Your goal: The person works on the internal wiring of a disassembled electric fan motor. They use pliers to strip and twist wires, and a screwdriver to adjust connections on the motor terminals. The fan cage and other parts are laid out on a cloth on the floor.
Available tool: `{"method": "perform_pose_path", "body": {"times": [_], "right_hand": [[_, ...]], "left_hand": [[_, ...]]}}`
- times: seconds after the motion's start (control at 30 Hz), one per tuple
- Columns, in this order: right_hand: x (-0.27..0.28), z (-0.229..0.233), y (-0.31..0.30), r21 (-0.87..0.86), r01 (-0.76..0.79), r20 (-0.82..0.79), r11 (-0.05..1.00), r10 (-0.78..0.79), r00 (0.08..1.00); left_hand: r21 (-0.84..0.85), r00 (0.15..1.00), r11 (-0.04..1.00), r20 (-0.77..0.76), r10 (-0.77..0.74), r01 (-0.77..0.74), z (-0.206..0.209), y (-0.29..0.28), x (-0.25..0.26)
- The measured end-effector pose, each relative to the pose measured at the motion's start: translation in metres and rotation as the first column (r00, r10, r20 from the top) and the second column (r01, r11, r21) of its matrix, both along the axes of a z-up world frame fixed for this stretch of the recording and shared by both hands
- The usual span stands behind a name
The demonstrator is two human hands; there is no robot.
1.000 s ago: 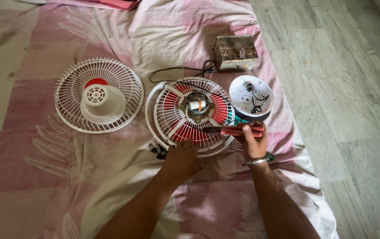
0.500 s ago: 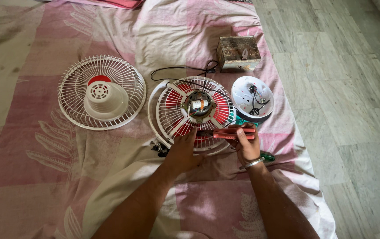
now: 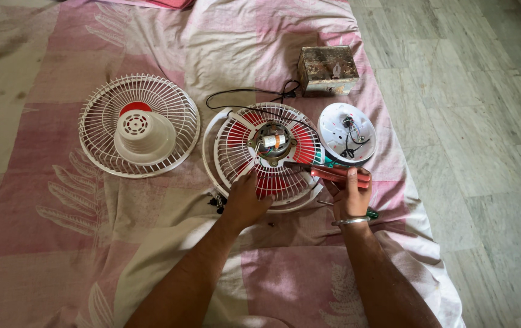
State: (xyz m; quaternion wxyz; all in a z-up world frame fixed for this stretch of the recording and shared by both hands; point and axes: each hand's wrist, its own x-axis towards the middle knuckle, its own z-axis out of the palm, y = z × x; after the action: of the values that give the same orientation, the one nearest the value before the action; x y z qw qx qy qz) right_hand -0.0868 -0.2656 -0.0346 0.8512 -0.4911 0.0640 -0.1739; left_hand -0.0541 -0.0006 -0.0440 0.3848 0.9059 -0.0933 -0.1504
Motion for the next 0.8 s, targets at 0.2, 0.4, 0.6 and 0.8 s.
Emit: {"method": "perform_pose_path", "body": {"times": [0.2, 0.4, 0.6, 0.8], "right_hand": [[-0.002, -0.001, 0.005, -0.027, 0.036, 0.004, 0.999, -0.036, 0.999], [-0.003, -0.006, 0.012, -0.2, 0.076, 0.085, 0.977, -0.06, 0.995], [-0.017, -0.005, 0.034, -0.431, 0.088, 0.319, 0.898, 0.06, 0.946], [-0.024, 0.004, 0.044, -0.482, 0.063, 0.287, 0.874, 0.09, 0.954]], "left_hand": [[0.076, 0.997, 0.995, 0.011, -0.073, 0.072, 0.007, -0.002, -0.007], [0.012, 0.998, 0.999, 0.061, -0.033, 0.032, 0.034, -0.005, -0.012], [-0.28, 0.994, 0.957, -0.06, -0.092, 0.072, 0.055, -0.016, -0.02], [-0.403, 0.987, 0.901, 0.097, -0.132, 0.16, 0.048, -0.018, -0.029]]}}
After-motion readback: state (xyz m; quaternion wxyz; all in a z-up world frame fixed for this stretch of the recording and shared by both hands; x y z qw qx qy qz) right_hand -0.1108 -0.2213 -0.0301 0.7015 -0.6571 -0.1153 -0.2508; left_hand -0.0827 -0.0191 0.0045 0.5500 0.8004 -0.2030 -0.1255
